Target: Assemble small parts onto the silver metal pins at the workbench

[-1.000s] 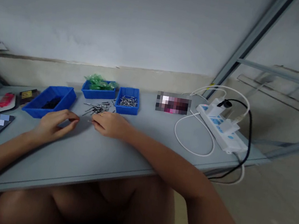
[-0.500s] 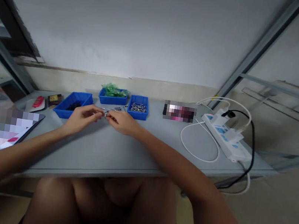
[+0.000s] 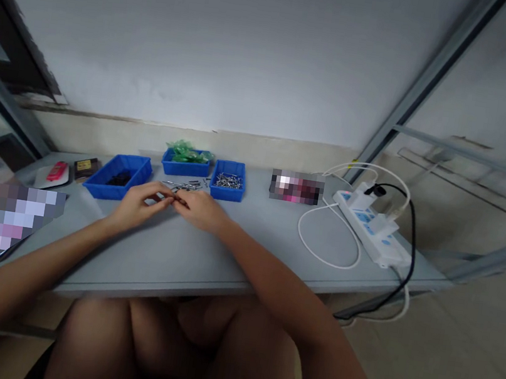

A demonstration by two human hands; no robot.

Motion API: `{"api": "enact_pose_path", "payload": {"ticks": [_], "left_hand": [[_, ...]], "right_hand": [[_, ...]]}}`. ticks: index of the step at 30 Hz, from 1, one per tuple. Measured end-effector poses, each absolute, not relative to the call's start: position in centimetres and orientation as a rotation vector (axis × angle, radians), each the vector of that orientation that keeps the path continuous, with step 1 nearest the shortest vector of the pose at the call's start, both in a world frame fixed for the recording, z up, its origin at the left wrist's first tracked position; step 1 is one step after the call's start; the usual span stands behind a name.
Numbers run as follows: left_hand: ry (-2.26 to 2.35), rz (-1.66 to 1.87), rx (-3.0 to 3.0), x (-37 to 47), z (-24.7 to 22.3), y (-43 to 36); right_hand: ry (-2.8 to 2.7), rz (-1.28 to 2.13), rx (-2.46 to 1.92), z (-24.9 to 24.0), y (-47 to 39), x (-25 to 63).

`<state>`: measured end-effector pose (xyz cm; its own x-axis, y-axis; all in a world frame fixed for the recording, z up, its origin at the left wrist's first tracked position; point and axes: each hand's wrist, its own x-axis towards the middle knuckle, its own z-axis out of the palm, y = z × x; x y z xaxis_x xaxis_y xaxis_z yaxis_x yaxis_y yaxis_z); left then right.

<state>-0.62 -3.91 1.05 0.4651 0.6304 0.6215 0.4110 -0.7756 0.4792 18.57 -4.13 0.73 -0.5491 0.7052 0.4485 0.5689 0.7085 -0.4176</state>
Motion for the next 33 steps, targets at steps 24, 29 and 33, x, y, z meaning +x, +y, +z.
{"api": "enact_pose_path", "payload": {"ticks": [24,29,33], "left_hand": [[1.005,0.812,2.755,-1.7,0.1,-2.6],[1.0,0.811,2.769,-1.8,0.2,-2.4],[1.069,0.852,2.741,-2.0,0.3,-2.3]], "right_hand": [[-2.393,0.391,-1.01,1.0,-3.7,19.9],[-2.366,0.4,-1.05,1.5,-3.8,20.2],[-2.334,0.429,-1.058,1.5,-3.8,20.4]]}}
